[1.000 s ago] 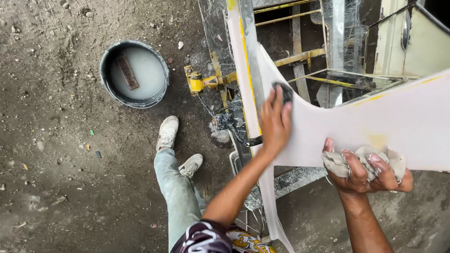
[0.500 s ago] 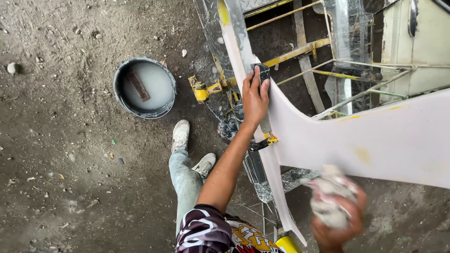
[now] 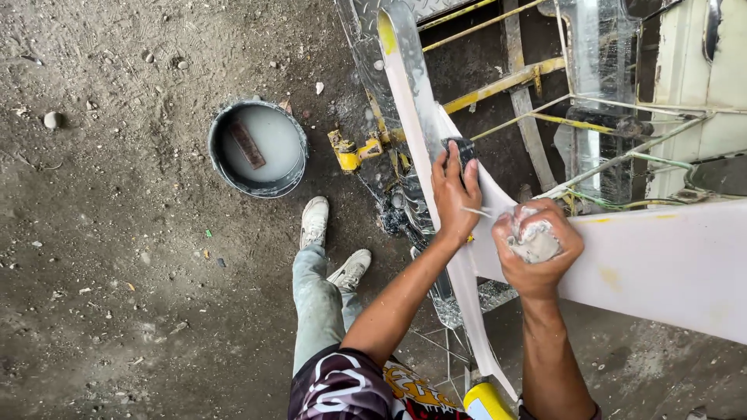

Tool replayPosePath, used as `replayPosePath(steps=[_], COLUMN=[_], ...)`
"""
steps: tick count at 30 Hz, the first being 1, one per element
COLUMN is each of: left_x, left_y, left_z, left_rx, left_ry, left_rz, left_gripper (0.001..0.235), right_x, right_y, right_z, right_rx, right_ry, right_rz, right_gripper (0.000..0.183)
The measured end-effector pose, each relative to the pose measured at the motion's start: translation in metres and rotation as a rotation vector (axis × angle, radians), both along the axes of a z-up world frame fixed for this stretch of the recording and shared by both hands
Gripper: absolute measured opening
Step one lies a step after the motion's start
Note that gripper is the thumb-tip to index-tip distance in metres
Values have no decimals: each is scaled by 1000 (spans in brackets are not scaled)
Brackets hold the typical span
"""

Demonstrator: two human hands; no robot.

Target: The person sands a white vehicle part, likely a bumper, using a sanding block and a cloth. They work on the edges and surface of the part, which is mounted on a metal frame. A bucket of water is visible nearby, and the person occasionally dips the sanding block into it.

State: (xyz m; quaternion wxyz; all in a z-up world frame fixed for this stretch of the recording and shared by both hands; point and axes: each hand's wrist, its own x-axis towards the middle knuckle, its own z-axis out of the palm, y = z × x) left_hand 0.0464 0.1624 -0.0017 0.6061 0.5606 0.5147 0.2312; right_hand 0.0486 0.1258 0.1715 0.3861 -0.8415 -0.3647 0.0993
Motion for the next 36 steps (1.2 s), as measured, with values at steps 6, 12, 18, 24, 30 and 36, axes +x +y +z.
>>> replayPosePath(steps=[6, 12, 18, 24, 30, 36], left_x=[-3, -8, -14, -5, -19, -5], left_y=[-15, -19, -35, -16, -46, 19], left_z=[8, 5, 24, 1, 27, -7], left_rx=[-91, -28, -98, -2, 10, 90], left_ry=[16, -73, -32, -57, -90, -118], left_rz=[54, 2, 65, 29, 62, -39], left_gripper=[55, 56, 55, 52, 49, 53], right_x=[11, 24, 26, 17, 1, 3], right_y=[14, 21, 22, 17, -42, -107], right_z=[9, 12, 9, 18, 60, 117], right_rx=[-9, -74, -62, -66, -148, -394], right_ry=[-72, -161, -167, -156, -554, -598], right_rz=[29, 62, 48, 75, 187, 308], right_gripper=[23, 23, 21, 21, 28, 32])
